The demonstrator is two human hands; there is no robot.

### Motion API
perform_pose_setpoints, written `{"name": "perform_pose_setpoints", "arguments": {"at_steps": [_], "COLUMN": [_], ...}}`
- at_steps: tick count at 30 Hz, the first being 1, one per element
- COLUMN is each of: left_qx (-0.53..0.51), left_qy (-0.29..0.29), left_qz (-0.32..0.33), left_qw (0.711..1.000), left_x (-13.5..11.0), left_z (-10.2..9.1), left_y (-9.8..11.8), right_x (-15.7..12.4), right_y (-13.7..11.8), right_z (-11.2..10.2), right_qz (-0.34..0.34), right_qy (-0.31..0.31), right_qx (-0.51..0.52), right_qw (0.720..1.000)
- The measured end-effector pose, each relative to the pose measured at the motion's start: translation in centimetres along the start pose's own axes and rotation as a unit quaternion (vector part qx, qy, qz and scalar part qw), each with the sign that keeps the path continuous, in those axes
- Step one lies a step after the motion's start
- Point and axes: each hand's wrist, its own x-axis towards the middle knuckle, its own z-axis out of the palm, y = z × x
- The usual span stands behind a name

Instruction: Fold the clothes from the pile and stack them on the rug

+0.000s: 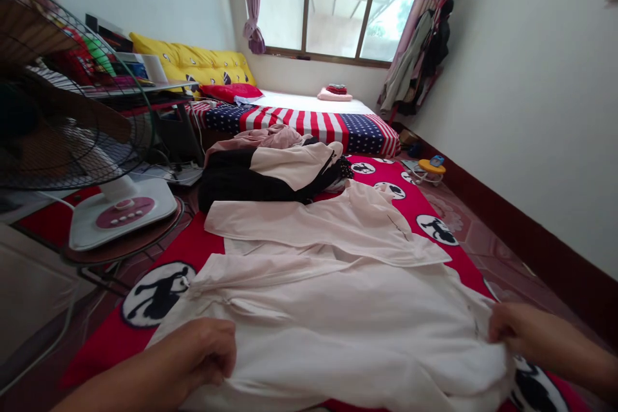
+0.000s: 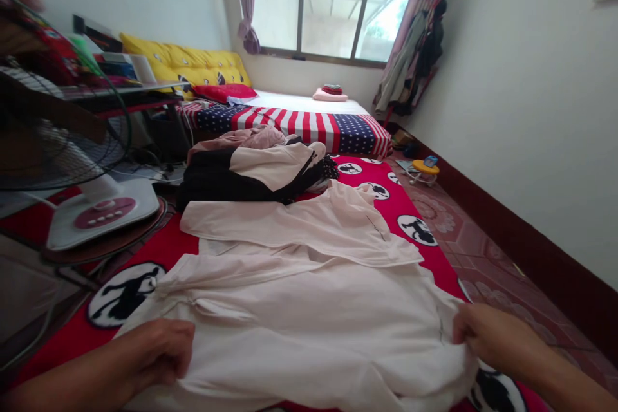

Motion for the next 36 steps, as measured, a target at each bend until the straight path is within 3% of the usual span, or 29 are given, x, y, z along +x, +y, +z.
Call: {"name": "perform_pose_setpoints", "arguments": {"at_steps": [2, 4, 7, 10, 12, 17, 21, 24, 31, 36], "left_qx": [-0.011, 0.002, 0.077, 0.180, 0.235, 0.278, 0.278, 0.274, 0.236, 0.167], "left_qy": [-0.016, 0.002, 0.125, 0.262, 0.305, 0.286, 0.236, 0.225, 0.262, 0.262], "left_qz": [-0.031, -0.045, -0.019, -0.001, 0.004, 0.029, 0.060, 0.061, 0.043, -0.014], "left_qw": [0.999, 0.999, 0.989, 0.948, 0.923, 0.916, 0.929, 0.933, 0.935, 0.950], "left_x": [0.3, 0.8, 1.8, 2.6, 2.9, 3.0, 2.8, 2.7, 2.5, 2.2], "left_z": [0.1, 0.0, -0.2, 0.1, 0.7, 1.8, 1.3, 1.0, 1.4, -1.2], "left_y": [0.1, -0.3, -2.2, -4.7, -6.1, -7.6, -7.6, -7.6, -8.9, -8.7], "right_x": [0.6, 1.5, 3.0, 4.8, 6.2, 9.4, 10.5, 10.4, 9.3, 8.7], "right_y": [-1.8, -3.8, -6.3, -7.7, -8.0, -8.0, -7.9, -7.7, -6.7, -5.3], "right_z": [-0.6, -1.3, -0.9, 1.3, 2.8, 4.4, 4.5, 4.7, 4.1, 3.2], "right_qz": [0.036, 0.028, -0.027, -0.071, -0.074, -0.144, -0.201, -0.180, -0.077, -0.099], "right_qy": [-0.050, -0.028, -0.013, -0.046, -0.013, 0.090, 0.058, 0.049, 0.034, 0.079], "right_qx": [-0.037, -0.050, -0.030, -0.014, 0.016, 0.179, 0.183, 0.155, 0.076, 0.129], "right_qw": [0.997, 0.998, 0.999, 0.996, 0.997, 0.969, 0.961, 0.970, 0.994, 0.984]}}
